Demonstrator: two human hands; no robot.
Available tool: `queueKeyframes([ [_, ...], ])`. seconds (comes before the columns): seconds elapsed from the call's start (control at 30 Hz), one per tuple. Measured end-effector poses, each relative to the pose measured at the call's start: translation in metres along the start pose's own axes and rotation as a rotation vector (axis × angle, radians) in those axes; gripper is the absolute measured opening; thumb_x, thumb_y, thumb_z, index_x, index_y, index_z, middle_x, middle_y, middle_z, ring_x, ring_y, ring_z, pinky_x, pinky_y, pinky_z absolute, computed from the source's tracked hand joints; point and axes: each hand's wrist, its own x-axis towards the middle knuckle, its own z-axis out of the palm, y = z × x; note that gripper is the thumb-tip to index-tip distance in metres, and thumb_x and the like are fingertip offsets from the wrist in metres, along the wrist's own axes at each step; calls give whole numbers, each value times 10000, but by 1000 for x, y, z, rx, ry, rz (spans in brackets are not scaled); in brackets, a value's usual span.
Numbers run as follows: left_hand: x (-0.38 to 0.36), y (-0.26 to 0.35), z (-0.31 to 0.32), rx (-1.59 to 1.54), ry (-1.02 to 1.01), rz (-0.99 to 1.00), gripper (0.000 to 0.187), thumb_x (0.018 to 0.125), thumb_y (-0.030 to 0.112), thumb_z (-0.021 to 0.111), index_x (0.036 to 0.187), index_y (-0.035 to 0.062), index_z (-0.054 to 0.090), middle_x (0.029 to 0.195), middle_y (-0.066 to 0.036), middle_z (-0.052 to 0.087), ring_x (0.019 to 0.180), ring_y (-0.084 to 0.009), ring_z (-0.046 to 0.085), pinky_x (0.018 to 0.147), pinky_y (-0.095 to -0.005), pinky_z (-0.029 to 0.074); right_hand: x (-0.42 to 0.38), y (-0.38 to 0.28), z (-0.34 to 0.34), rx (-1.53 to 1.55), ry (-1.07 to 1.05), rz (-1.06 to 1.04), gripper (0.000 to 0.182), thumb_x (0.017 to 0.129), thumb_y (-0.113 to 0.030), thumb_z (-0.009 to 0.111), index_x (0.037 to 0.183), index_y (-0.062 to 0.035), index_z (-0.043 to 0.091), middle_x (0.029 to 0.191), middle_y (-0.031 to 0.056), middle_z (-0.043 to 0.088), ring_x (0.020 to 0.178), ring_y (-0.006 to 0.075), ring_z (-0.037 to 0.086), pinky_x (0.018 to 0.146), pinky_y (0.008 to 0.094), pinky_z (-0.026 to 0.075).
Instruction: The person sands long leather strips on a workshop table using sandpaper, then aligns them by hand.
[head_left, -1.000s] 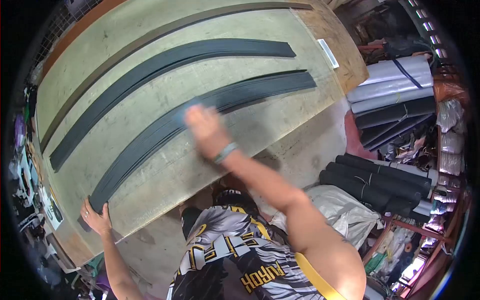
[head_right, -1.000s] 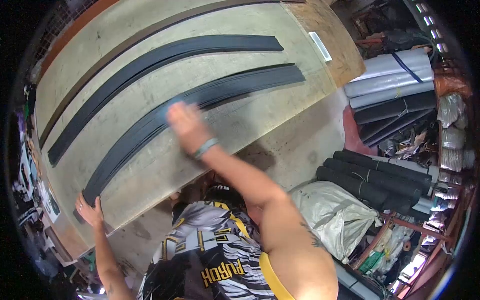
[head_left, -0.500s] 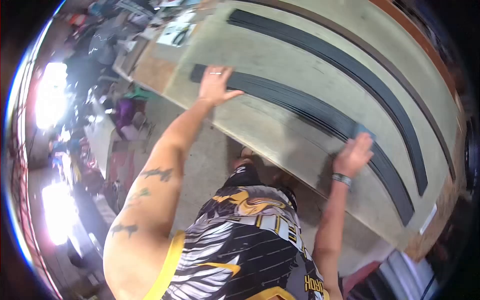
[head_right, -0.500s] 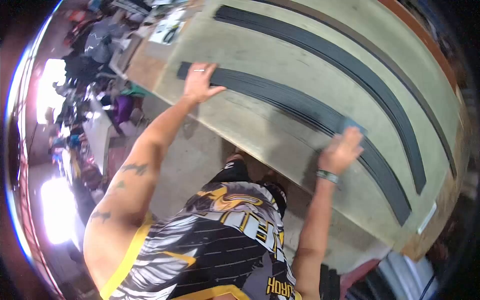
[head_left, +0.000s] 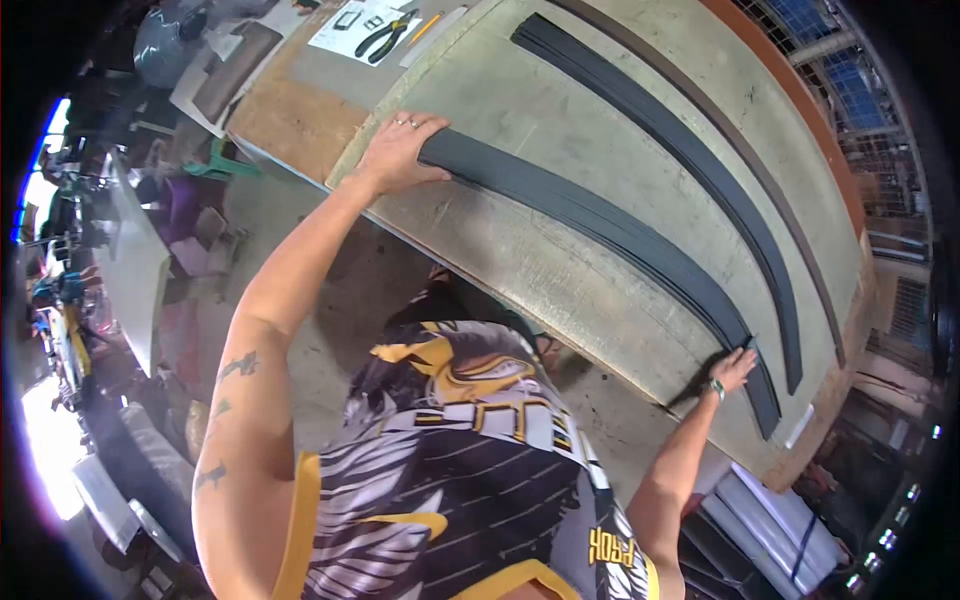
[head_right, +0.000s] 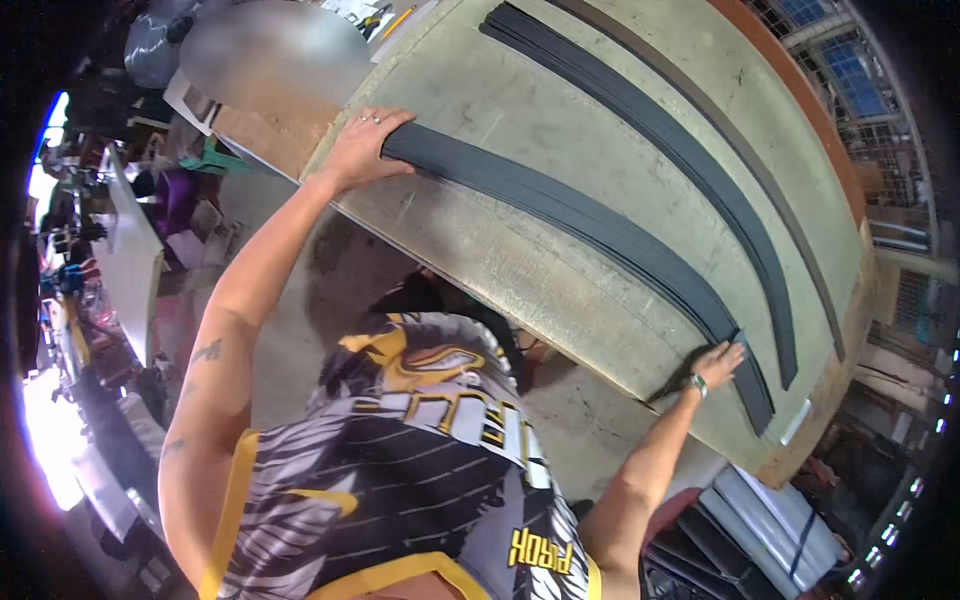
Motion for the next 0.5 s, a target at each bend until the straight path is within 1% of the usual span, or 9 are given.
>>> queueKeyframes([
  [0.07,3,-16,3,-134,37,34,818,733,410,919,1425,107,603,1434,-110,615,1388,-354,500,1196,-484,392,-5,-72,6,279,-62,-92,469,1088,-269,568,1501,-47,547,1560,185,540,1443,387,485,1191,601,356],
  [0.13,1,-21,5,-168,55,22,790,725,381,924,1398,100,621,1404,-87,636,1364,-334,513,1155,-471,424,-87,-260,-58,359,19,-414,440,1043,-192,590,1444,-10,581,1524,205,558,1389,411,520,1180,596,364],
  [0.2,-2,-25,7,-207,28,50,784,722,367,926,1396,102,625,1385,-78,646,1352,-326,523,1157,-461,424,-178,-413,-131,425,-75,-714,521,1036,-235,587,1529,-74,537,1621,161,489,1538,418,379,1230,656,261],
  [0.23,-5,-25,7,-210,4,53,791,719,357,928,1404,106,620,1376,-82,650,1344,-323,528,1157,-457,425,-213,-471,-176,524,-179,-779,548,1018,-234,603,1544,-100,525,1628,158,479,1551,401,366,1256,645,233],
  [0.27,-7,-28,5,-212,-11,55,798,717,348,931,1412,111,616,1368,-86,654,1337,-321,533,1156,-452,426,-247,-509,-144,612,-82,-886,589,981,-219,649,1539,-84,518,1640,152,468,1551,390,371,1248,656,247],
  [0.3,-8,-30,2,-215,-24,54,806,714,338,933,1419,116,612,1359,-89,657,1330,-318,539,1156,-447,427,-260,-537,-163,693,-227,-942,606,957,-193,678,1529,-72,521,1643,149,465,1548,384,381,1249,657,252],
  [0.33,-7,-32,0,-242,-16,65,823,711,332,935,1434,122,603,1352,-94,659,1326,-320,542,1157,-445,426,-263,-543,-172,867,-278,-935,607,953,-163,683,1529,-63,519,1627,164,478,1533,397,398,1245,657,259],
  [0.4,-11,-36,-1,-302,-9,74,858,705,320,939,1463,135,583,1339,-103,661,1319,-323,549,1161,-442,425,-233,-502,-173,682,-289,-1034,603,961,-164,677,1534,-70,516,1617,168,489,1533,389,404,1247,661,247],
  [0.5,-18,-42,14,-369,25,22,930,731,326,935,1541,180,503,1314,-107,664,1345,-307,519,1158,-446,429,-161,-359,-115,372,-46,-642,576,994,-131,625,1556,-99,501,1590,162,520,1502,376,445,1224,658,270],
])
